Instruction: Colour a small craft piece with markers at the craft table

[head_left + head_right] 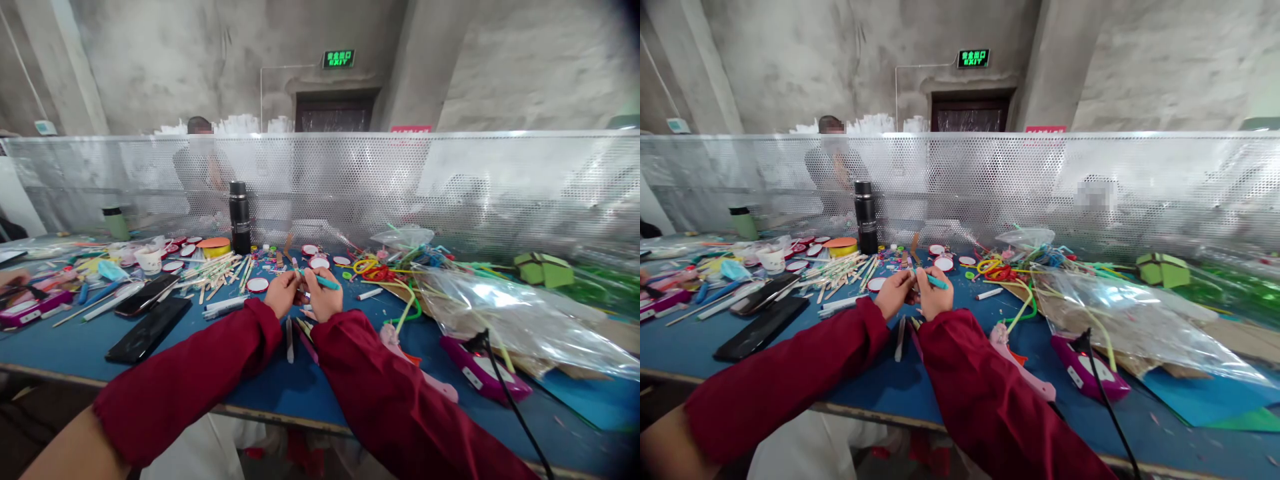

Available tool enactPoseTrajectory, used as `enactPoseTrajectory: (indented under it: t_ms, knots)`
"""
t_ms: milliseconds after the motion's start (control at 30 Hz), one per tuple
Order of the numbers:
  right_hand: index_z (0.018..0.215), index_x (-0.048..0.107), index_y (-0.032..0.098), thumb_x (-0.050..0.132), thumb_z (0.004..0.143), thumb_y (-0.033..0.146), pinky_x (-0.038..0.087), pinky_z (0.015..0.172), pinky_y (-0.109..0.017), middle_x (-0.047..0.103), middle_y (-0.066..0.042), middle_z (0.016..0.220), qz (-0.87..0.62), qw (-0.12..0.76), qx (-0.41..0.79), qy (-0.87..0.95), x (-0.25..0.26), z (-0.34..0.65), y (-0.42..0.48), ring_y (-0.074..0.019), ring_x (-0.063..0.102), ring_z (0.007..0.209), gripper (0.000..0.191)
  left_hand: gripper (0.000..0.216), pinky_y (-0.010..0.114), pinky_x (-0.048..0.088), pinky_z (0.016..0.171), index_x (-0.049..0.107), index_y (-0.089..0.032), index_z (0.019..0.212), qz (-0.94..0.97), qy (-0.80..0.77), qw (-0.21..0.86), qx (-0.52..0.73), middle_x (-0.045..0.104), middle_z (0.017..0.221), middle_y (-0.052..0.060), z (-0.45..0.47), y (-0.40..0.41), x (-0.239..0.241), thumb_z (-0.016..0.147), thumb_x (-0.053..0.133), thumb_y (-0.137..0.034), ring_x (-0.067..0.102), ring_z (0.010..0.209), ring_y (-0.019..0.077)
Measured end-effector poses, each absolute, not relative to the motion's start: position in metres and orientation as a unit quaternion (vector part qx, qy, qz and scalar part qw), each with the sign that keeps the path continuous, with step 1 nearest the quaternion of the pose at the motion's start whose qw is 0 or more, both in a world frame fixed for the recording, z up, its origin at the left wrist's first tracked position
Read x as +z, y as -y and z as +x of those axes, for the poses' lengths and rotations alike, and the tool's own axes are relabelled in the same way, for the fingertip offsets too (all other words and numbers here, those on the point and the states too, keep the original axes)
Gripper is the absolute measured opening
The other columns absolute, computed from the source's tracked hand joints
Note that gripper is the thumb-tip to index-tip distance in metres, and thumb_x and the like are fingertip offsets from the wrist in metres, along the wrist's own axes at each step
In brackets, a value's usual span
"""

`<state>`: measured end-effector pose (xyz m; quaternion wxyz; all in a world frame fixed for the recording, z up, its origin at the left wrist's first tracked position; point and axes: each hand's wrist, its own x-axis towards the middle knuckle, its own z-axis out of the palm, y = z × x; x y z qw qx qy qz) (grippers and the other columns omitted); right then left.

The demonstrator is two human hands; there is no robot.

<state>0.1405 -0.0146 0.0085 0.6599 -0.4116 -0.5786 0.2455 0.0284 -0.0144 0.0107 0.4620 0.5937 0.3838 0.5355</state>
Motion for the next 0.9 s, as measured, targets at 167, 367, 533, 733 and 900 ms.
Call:
enactPoseTrajectory:
  t_ms: [167,367,533,733,900]
  knots:
    - [0.072,0.060,0.022,0.058,0.082,0.056,0.041,0.053,-0.025,0.056,0.003,0.057,-0.417,0.646,0.230,0.596,0.0085,0.1413,0.0154,-0.0129,0.051,0.056,0.036,0.022,0.022,0.045,0.047,0.050,-0.019,0.082,0.589,-0.386,0.468,0.534,0.058,0.060,-0.003,0.0284,0.0145,0.0106,0.089,0.055,-0.040,0.059,0.047,0.0116]
    - [0.072,0.057,0.022,0.057,0.083,0.056,0.039,0.050,-0.025,0.055,0.004,0.055,-0.425,0.653,0.254,0.573,0.0096,0.1405,0.0174,-0.0129,0.051,0.053,0.035,0.019,0.021,0.045,0.046,0.053,-0.019,0.085,0.579,-0.382,0.477,0.540,0.061,0.066,-0.002,0.0289,0.0143,0.0113,0.088,0.055,-0.038,0.059,0.047,0.0108]
    - [0.073,0.059,0.021,0.058,0.083,0.057,0.040,0.052,-0.024,0.058,0.003,0.058,-0.431,0.639,0.239,0.591,0.0073,0.1411,0.0152,-0.0129,0.052,0.056,0.037,0.019,0.022,0.046,0.047,0.052,-0.020,0.081,0.580,-0.388,0.473,0.538,0.059,0.062,-0.003,0.0292,0.0157,0.0120,0.089,0.055,-0.037,0.059,0.048,0.0115]
    - [0.074,0.058,0.022,0.056,0.085,0.055,0.041,0.052,-0.024,0.060,0.002,0.062,-0.424,0.651,0.247,0.579,0.0064,0.1412,0.0153,-0.0135,0.054,0.057,0.036,0.019,0.022,0.045,0.046,0.053,-0.019,0.084,0.583,-0.380,0.472,0.541,0.058,0.062,-0.003,0.0290,0.0185,0.0142,0.088,0.056,-0.038,0.058,0.047,0.0110]
    - [0.072,0.058,0.022,0.058,0.084,0.056,0.041,0.052,-0.025,0.056,0.004,0.057,-0.425,0.640,0.238,0.594,0.0059,0.1423,0.0148,-0.0129,0.052,0.054,0.036,0.020,0.022,0.046,0.047,0.054,-0.019,0.084,0.586,-0.394,0.463,0.536,0.059,0.062,-0.002,0.0290,0.0180,0.0136,0.088,0.057,-0.039,0.060,0.049,0.0121]
